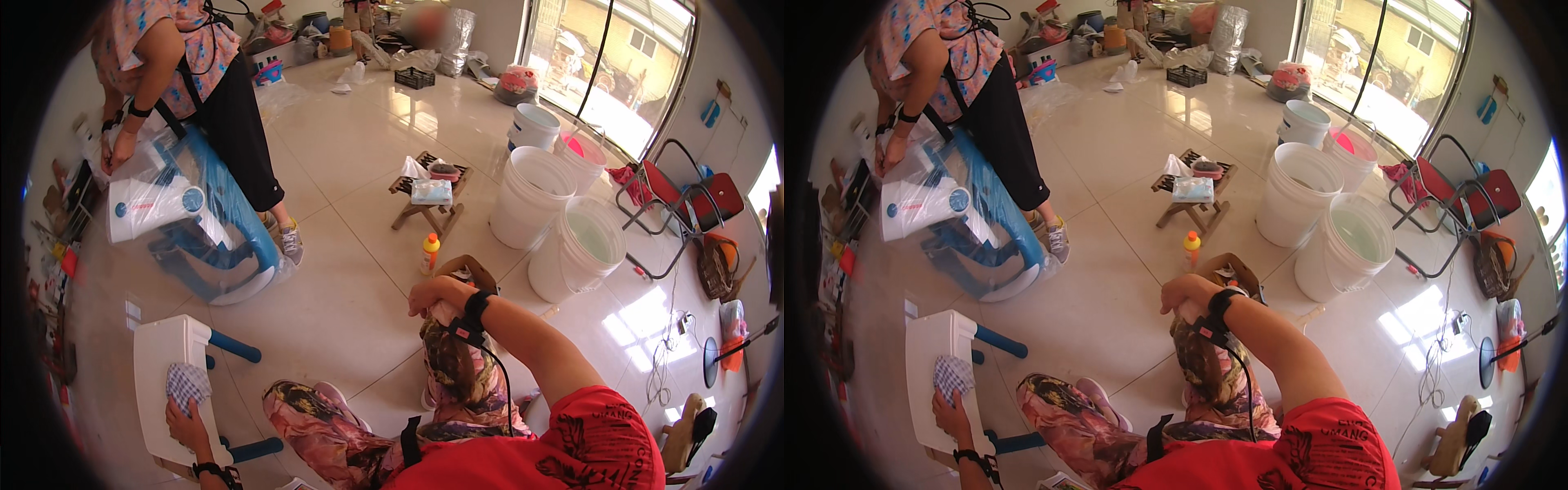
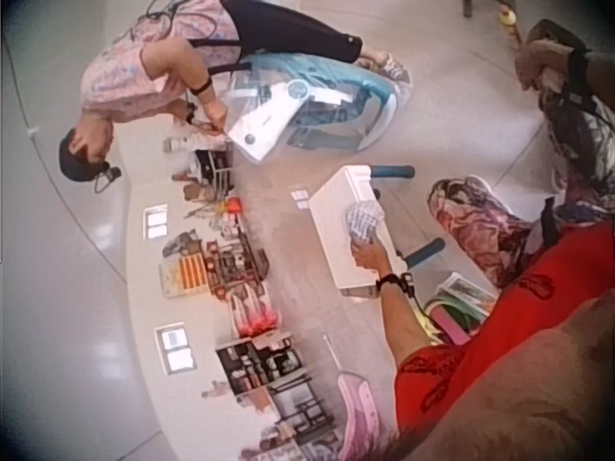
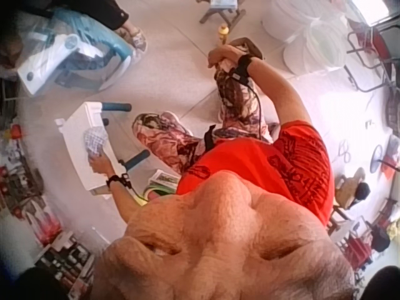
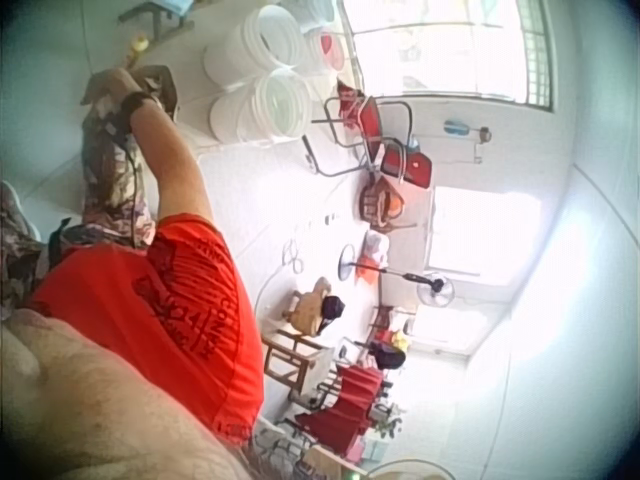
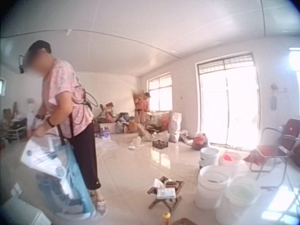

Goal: The person assembles a white and blue plastic baby chair by attaching the frame, legs, and seat components. They then place the assembled chair into a large clear plastic bag with the help of another person.

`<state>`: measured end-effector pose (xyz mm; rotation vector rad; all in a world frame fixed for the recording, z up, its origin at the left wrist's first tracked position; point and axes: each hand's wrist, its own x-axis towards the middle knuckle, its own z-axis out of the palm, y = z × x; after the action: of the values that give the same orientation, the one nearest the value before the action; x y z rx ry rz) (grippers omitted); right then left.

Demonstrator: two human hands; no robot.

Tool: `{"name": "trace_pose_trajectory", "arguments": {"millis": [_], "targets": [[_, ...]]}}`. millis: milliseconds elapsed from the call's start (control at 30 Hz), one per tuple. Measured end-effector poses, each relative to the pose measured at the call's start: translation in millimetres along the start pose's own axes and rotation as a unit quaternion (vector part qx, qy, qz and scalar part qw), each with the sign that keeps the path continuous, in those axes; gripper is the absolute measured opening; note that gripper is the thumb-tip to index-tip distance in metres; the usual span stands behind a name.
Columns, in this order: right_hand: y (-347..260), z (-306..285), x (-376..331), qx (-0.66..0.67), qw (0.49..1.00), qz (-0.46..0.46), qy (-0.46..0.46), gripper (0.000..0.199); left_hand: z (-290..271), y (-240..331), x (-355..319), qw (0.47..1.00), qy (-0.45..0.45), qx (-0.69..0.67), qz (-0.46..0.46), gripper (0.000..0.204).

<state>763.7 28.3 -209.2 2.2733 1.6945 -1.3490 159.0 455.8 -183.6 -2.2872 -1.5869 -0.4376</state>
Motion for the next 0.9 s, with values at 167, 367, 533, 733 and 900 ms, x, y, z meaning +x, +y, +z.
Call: {"name": "trace_pose_trajectory", "arguments": {"millis": [167, 367, 533, 733, 900], "targets": [[5, 1, -2, -0.007, 0.999, -0.051, 0.009, 0.048, -1, 3, -1, 1.000, -0.002, -0.001, -0.008, 0.064], [3, 2, 0, 0.027, 1.000, 0.011, -0.002, 0.049, -4, 5, -1, 1.000, -0.003, -0.001, -0.007, 0.064], [5, 2, -4, 0.028, 0.999, 0.000, 0.015, 0.049, -4, 8, 0, 1.000, 0.000, -0.003, -0.001, 0.064], [-4, 2, -25, 0.058, 0.997, -0.020, 0.054, 0.049, -6, 14, -3, 1.000, -0.004, -0.002, -0.005, 0.064], [2, 1, -12, 0.042, 0.998, -0.025, 0.025, 0.046, -7, 12, -3, 1.000, 0.010, -0.002, 0.000, 0.065]]}}
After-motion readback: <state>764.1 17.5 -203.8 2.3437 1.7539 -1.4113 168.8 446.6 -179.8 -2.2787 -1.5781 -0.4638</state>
